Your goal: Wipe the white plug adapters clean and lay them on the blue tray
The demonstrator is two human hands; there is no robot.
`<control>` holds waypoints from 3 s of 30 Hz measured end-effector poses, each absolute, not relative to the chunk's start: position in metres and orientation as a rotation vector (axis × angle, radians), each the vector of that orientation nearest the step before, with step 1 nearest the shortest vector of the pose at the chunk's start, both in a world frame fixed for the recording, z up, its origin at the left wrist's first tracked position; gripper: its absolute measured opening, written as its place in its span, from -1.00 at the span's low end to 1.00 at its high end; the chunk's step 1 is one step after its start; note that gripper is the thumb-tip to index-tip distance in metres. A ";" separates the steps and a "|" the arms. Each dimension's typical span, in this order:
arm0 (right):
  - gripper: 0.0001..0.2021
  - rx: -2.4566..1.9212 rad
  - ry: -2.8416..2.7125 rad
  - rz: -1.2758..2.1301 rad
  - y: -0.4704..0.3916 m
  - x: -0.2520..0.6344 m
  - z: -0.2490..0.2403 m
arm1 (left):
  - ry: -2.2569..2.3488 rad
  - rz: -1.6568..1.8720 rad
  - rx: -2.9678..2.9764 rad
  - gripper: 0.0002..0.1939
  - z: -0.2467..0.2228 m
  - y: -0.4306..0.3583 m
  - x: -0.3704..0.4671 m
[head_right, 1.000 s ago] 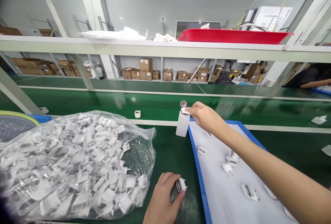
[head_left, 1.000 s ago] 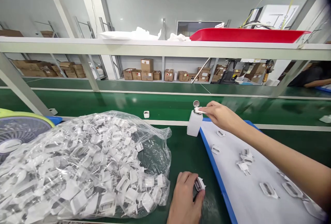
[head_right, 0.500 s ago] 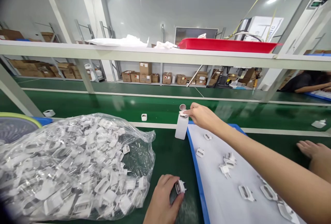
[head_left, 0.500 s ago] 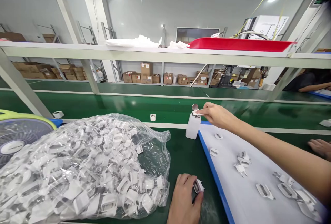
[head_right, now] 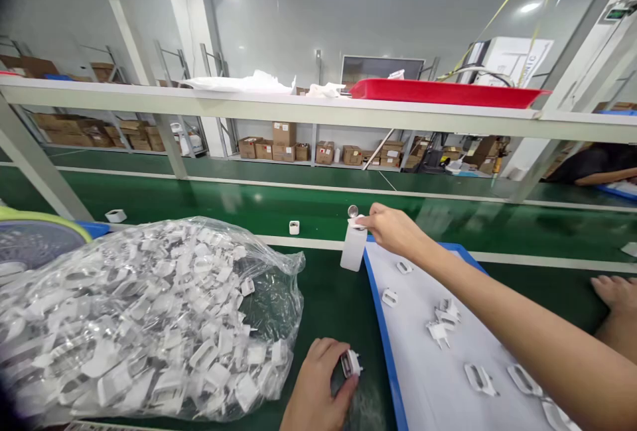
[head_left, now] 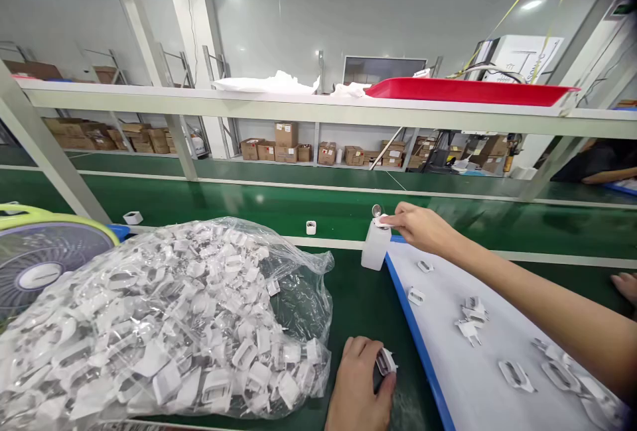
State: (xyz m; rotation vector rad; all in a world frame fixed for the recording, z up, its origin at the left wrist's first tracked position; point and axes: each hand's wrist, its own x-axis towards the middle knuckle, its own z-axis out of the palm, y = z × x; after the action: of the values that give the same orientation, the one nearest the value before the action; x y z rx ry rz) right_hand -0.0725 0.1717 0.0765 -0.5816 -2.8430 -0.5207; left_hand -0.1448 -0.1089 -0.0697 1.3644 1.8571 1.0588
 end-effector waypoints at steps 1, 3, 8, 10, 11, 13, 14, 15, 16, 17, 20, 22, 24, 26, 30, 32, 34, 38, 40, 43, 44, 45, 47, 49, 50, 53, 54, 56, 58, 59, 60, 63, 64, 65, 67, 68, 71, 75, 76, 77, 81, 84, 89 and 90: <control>-0.79 -0.586 -2.840 -0.521 0.173 -0.072 0.075 | 1.858 1.055 1.364 -0.59 -0.070 -0.109 -0.145; -0.79 -0.594 -2.831 -0.520 0.174 -0.072 0.072 | 1.860 1.049 1.366 -0.59 -0.070 -0.109 -0.145; -0.79 -0.602 -2.819 -0.520 0.175 -0.070 0.068 | 1.855 1.050 1.377 -0.59 -0.068 -0.109 -0.145; -0.79 -0.608 -2.813 -0.524 0.174 -0.070 0.068 | 1.850 1.062 1.373 -0.59 -0.068 -0.109 -0.144; -0.80 -0.612 -2.811 -0.526 0.174 -0.070 0.068 | 1.849 1.066 1.371 -0.59 -0.068 -0.109 -0.144; -0.79 -0.614 -2.808 -0.524 0.173 -0.070 0.068 | 1.853 1.071 1.372 -0.60 -0.068 -0.109 -0.144; -0.79 -0.613 -2.808 -0.522 0.173 -0.070 0.068 | 1.857 1.073 1.374 -0.60 -0.069 -0.109 -0.144; -0.79 -0.613 -2.807 -0.517 0.173 -0.070 0.068 | 1.858 1.074 1.375 -0.60 -0.069 -0.109 -0.144; -0.79 -0.614 -2.806 -0.510 0.173 -0.070 0.068 | 1.858 1.075 1.375 -0.60 -0.070 -0.109 -0.144; -0.79 -0.616 -2.806 -0.501 0.173 -0.070 0.067 | 1.856 1.078 1.375 -0.60 -0.070 -0.109 -0.144; -0.79 -0.624 -2.799 -0.453 0.174 -0.069 0.066 | 1.853 1.084 1.373 -0.59 -0.072 -0.109 -0.144; -0.78 -0.627 -2.791 -0.401 0.174 -0.069 0.064 | 1.852 1.087 1.376 -0.60 -0.073 -0.110 -0.145; -0.78 -0.626 -2.782 -0.330 0.174 -0.069 0.063 | 1.853 1.089 1.377 -0.60 -0.072 -0.110 -0.145; -0.79 -0.627 -2.765 -0.236 0.174 -0.069 0.062 | 1.854 1.087 1.379 -0.60 -0.071 -0.110 -0.145; -0.79 -0.667 -2.679 0.035 0.177 -0.069 0.063 | 1.860 1.063 1.360 -0.59 -0.067 -0.109 -0.145; -0.76 -0.720 -2.580 0.211 0.180 -0.068 0.062 | 1.860 1.055 1.348 -0.59 -0.066 -0.110 -0.146; -0.70 -0.788 -2.457 0.412 0.183 -0.067 0.058 | 1.856 1.044 1.350 -0.59 -0.067 -0.111 -0.145; -0.65 -0.887 -2.266 0.789 0.190 -0.068 0.043 | 1.886 1.103 1.293 -0.43 -0.065 -0.110 -0.138; -0.68 -0.911 -2.224 0.905 0.194 -0.070 0.038 | 1.968 1.164 1.348 -0.41 -0.055 -0.099 -0.133; -0.68 -0.936 -2.227 0.966 0.199 -0.073 0.040 | 2.202 1.179 1.606 -0.28 -0.023 -0.061 -0.128; -0.68 -0.940 -2.246 0.960 0.201 -0.073 0.043 | 2.318 1.149 1.669 -0.23 -0.011 -0.045 -0.129; -0.67 -0.940 -2.274 0.940 0.202 -0.074 0.048 | 2.441 1.087 1.728 -0.21 0.001 -0.027 -0.131; -0.67 -0.927 -2.351 0.860 0.202 -0.075 0.061 | 2.591 1.006 1.779 -0.19 0.020 0.006 -0.137; -0.67 -0.892 -2.448 0.747 0.200 -0.076 0.074 | 2.628 0.986 1.785 -0.21 0.028 0.030 -0.144; -0.68 -0.867 -2.496 0.690 0.198 -0.077 0.080 | 2.634 0.984 1.786 -0.23 0.029 0.038 -0.147; -0.72 -0.776 -2.625 0.563 0.193 -0.080 0.091 | 2.662 0.960 1.824 -0.30 0.023 0.048 -0.153; -0.72 -0.749 -2.656 0.531 0.191 -0.082 0.092 | 2.671 0.954 1.842 -0.32 0.021 0.048 -0.154; -0.73 -0.714 -2.697 0.472 0.188 -0.085 0.092 | 2.690 0.946 1.871 -0.33 0.017 0.046 -0.155; -0.73 -0.708 -2.714 0.421 0.186 -0.087 0.091 | 2.709 0.941 1.897 -0.34 0.015 0.044 -0.156; -0.73 -0.711 -2.719 0.401 0.185 -0.088 0.090 | 2.716 0.936 1.912 -0.33 0.015 0.043 -0.156; -0.73 -0.715 -2.722 0.384 0.184 -0.089 0.090 | 2.722 0.930 1.927 -0.31 0.014 0.043 -0.157; -0.72 -0.723 -2.733 0.346 0.181 -0.090 0.092 | 2.734 0.907 1.961 -0.28 0.014 0.041 -0.159; -0.72 -0.726 -2.733 0.335 0.180 -0.090 0.093 | 2.737 0.900 1.968 -0.28 0.014 0.040 -0.160; -0.72 -0.729 -2.733 0.325 0.179 -0.090 0.094 | 2.740 0.894 1.973 -0.28 0.014 0.040 -0.161; -0.72 -0.734 -2.733 0.310 0.179 -0.090 0.096 | 2.737 0.883 1.987 -0.29 0.015 0.039 -0.162; -0.72 -0.737 -2.733 0.303 0.179 -0.090 0.096 | 2.732 0.878 1.995 -0.29 0.016 0.039 -0.163; -0.73 -0.749 -2.731 0.285 0.179 -0.089 0.098 | 2.713 0.868 2.011 -0.30 0.017 0.040 -0.164; -0.73 -0.759 -2.727 0.262 0.179 -0.086 0.100 | 2.702 0.866 1.989 -0.34 0.019 0.043 -0.166; -0.73 -0.757 -2.727 0.258 0.179 -0.085 0.100 | 2.699 0.866 1.987 -0.35 0.019 0.044 -0.166; -0.73 -0.757 -2.728 0.256 0.178 -0.085 0.101 | 2.695 0.866 1.988 -0.36 0.020 0.044 -0.167; -0.73 -0.777 -2.728 0.255 0.176 -0.083 0.102 | 2.686 0.863 1.987 -0.36 0.018 0.043 -0.168; -0.74 -0.798 -2.720 0.251 0.175 -0.081 0.102 | 2.677 0.864 1.985 -0.35 0.017 0.042 -0.168; -0.73 -0.797 -2.716 0.263 0.172 -0.080 0.100 | 2.667 0.871 1.992 -0.33 0.016 0.041 -0.170; -0.73 -0.797 -2.713 0.264 0.172 -0.080 0.099 | 2.664 0.870 1.994 -0.32 0.015 0.041 -0.171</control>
State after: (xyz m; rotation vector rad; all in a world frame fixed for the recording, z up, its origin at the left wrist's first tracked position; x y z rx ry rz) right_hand -0.0796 0.1720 0.0994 -0.7971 -2.7134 0.2644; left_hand -0.1707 0.0413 0.0154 1.9936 2.6639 0.8695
